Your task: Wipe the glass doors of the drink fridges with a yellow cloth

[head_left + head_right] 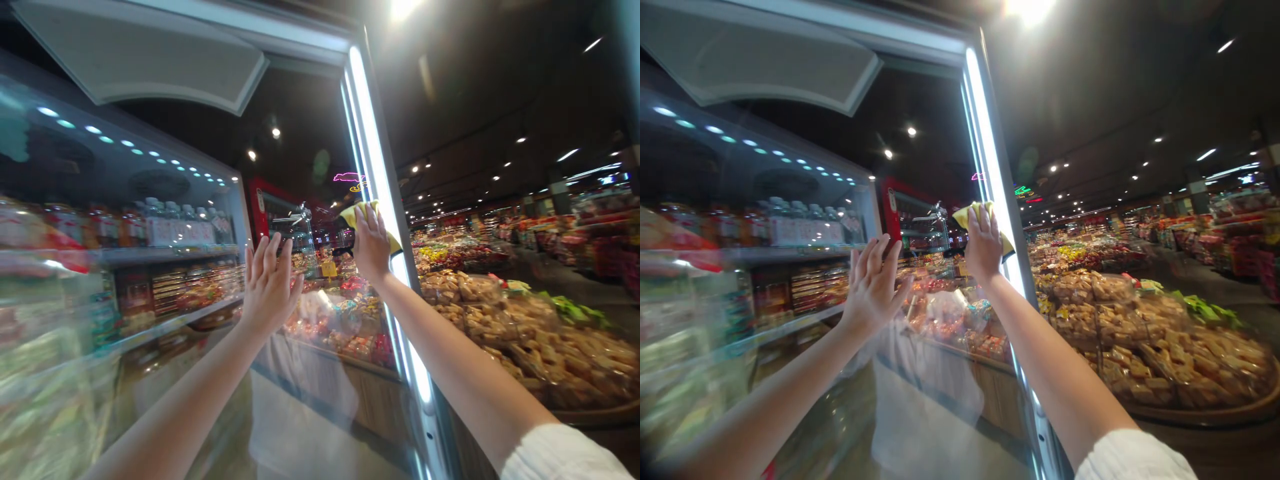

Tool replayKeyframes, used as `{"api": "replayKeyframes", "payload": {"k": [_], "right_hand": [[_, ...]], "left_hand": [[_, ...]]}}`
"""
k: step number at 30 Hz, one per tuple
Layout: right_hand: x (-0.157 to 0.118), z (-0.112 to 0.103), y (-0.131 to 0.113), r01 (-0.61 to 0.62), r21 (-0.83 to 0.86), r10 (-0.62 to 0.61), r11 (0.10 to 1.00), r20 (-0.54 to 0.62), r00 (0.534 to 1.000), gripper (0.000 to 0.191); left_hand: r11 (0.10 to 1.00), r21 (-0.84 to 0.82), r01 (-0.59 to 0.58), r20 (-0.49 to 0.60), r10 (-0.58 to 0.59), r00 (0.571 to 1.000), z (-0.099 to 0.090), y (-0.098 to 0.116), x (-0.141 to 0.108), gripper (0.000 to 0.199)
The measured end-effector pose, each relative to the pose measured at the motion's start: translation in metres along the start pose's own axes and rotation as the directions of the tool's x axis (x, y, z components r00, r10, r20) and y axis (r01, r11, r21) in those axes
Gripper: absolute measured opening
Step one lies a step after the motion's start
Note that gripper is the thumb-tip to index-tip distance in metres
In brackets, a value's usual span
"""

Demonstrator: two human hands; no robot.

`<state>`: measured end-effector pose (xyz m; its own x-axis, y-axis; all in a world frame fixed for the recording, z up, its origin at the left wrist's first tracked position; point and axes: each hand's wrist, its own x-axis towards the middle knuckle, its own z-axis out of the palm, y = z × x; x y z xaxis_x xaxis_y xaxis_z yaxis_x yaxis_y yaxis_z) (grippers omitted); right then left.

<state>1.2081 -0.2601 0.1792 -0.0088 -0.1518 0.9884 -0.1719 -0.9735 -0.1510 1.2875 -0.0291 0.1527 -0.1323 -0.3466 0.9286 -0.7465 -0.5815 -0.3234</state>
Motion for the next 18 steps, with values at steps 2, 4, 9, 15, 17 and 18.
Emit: {"api": "replayKeyframes", "payload": {"k": [2, 4, 9, 15, 17, 18], "right_hand": [[-0.038, -0.005, 0.004, -0.006, -0.038, 0.007, 0.999, 0.043, 0.999, 0.068], [-0.059, -0.006, 0.007, 0.001, -0.046, 0.003, 0.999, 0.071, 0.998, 0.068], [-0.007, 0.003, -0.001, -0.025, 0.062, 0.024, 0.998, 0.027, 0.999, 0.072], [-0.002, -0.003, 0.004, 0.237, 0.140, -0.249, 0.961, 0.078, 0.965, 0.055], [-0.014, -0.007, 0.016, 0.322, 0.147, -0.338, 0.935, 0.103, 0.935, 0.053], [-0.013, -0.007, 0.020, 0.309, 0.145, -0.324, 0.940, 0.089, 0.942, 0.053]], "left_hand": [[1.000, 0.006, -0.003, -0.010, 0.003, 1.000, -0.003, -0.003, -0.007, 0.065], [1.000, 0.004, -0.010, -0.008, 0.010, 1.000, -0.005, -0.005, -0.013, 0.067], [1.000, 0.001, 0.007, 0.013, -0.007, 1.000, -0.002, -0.007, -0.014, 0.069], [0.999, 0.039, 0.018, 0.002, -0.018, 1.000, 0.002, -0.005, -0.017, 0.070], [0.999, 0.047, 0.024, 0.023, -0.026, 0.999, -0.001, -0.006, -0.021, 0.071], [0.998, 0.052, 0.029, 0.034, -0.030, 0.999, -0.003, -0.007, -0.022, 0.072]]}}
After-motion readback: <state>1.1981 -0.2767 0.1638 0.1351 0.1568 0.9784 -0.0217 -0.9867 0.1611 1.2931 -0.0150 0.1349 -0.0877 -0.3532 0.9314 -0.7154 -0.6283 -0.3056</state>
